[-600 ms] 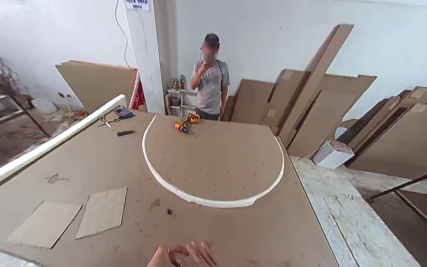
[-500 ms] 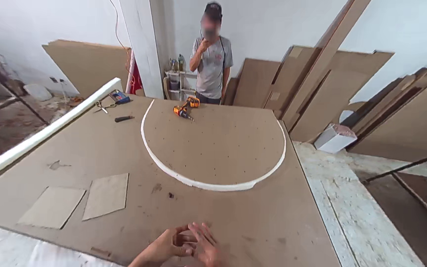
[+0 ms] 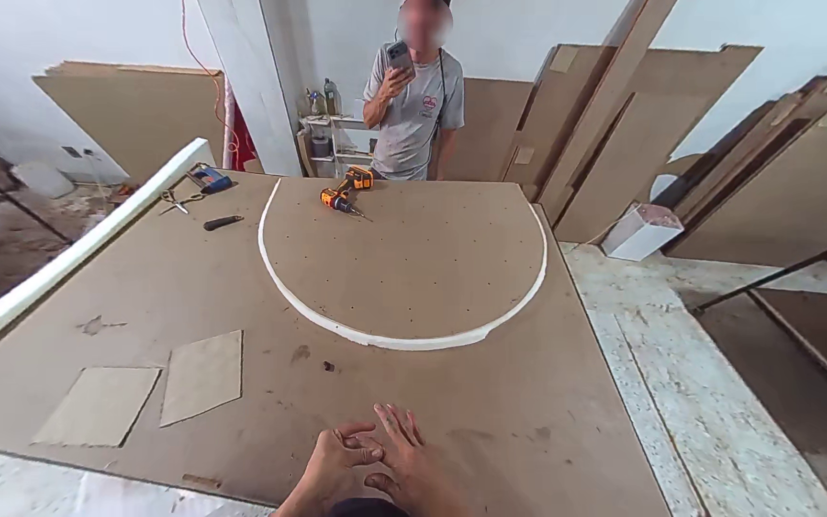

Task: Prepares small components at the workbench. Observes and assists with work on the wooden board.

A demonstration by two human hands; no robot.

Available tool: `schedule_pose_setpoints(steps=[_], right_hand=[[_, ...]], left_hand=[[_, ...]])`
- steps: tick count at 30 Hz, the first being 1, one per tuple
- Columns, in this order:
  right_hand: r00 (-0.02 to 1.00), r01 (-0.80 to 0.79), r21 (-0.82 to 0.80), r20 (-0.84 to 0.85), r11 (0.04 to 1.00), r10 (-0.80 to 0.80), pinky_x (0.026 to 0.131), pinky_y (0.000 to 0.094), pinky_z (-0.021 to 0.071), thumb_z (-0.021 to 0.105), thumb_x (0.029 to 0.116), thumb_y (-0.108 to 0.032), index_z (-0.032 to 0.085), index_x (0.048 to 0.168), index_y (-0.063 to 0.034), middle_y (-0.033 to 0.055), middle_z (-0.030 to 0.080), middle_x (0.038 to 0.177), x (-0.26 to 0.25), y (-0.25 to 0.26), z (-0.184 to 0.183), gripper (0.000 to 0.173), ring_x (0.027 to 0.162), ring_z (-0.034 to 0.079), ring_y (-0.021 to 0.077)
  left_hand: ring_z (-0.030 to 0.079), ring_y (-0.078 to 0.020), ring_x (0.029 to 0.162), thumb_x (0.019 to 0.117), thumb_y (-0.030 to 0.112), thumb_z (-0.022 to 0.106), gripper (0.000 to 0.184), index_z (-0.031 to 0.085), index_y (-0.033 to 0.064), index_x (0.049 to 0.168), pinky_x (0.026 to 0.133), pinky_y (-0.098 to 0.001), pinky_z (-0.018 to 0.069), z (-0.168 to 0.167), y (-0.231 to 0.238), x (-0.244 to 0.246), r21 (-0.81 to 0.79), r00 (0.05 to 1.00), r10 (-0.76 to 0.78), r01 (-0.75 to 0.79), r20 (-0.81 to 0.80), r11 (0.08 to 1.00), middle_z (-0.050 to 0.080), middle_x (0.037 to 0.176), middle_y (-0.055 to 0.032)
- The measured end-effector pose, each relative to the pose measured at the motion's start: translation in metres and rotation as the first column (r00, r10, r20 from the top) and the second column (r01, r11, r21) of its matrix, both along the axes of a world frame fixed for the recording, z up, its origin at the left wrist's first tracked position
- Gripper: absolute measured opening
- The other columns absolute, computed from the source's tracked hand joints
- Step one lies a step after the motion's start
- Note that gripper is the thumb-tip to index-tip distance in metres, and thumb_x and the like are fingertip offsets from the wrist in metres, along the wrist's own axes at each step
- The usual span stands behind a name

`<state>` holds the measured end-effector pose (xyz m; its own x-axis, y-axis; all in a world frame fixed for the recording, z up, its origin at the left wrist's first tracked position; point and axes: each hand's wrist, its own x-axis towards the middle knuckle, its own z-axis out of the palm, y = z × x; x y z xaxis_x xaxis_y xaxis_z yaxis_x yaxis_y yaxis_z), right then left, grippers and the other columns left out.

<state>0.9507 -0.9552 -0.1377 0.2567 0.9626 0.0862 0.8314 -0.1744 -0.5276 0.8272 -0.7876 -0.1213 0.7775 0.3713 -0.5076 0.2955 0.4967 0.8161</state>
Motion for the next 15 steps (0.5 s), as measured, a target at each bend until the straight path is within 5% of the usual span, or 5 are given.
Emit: schedule_pose_setpoints(steps=[6, 12, 15], right_hand=[[0.994, 0.05, -0.096, -0.092, 0.994, -0.059, 0.124, 0.0682, 0.0162, 0.051, 0.1, -0.062, 0.041, 0.158, -0.0377, 0.0074, 0.019, 0.172, -0.011, 0.007, -0.006, 0.063, 0.159, 0.014, 0.0335], [0.979, 0.063, -0.084, -0.187, 0.994, -0.078, 0.125, 0.0633, 0.0201, 0.042, 0.0999, -0.069, 0.032, 0.163, -0.0283, 0.0092, 0.019, 0.172, -0.015, 0.014, -0.004, 0.075, 0.159, 0.016, 0.0316], [0.946, 0.094, -0.001, -0.31, 0.996, -0.09, 0.124, 0.0639, 0.0243, 0.056, 0.1003, -0.056, 0.033, 0.163, -0.021, 0.0138, 0.022, 0.17, -0.01, 0.017, 0.001, 0.075, 0.157, 0.023, 0.0334]], left_hand=[[0.077, -0.0307, 0.084, 0.0695, -0.01, 0.088, 0.056, 0.065, -0.0082, 0.121, 0.082, -0.0436, 0.0652, -0.003, -0.004, 0.004, 0.089, 0.985, 0.172, -0.169, -0.02, 0.982, 0.077, 0.094, -0.0214], [0.074, -0.0306, 0.103, 0.0889, 0.001, 0.077, 0.043, 0.061, -0.0086, 0.128, 0.096, -0.0457, 0.06, -0.006, 0.004, -0.002, 0.012, 0.998, 0.059, -0.06, 0.031, 0.998, 0.074, 0.111, -0.021], [0.072, -0.0278, 0.105, 0.0954, 0.005, 0.07, 0.042, 0.057, -0.006, 0.134, 0.098, -0.046, 0.0579, -0.007, 0.003, -0.003, -0.12, 0.995, 0.058, -0.049, 0.078, 0.992, 0.073, 0.116, -0.0178]])
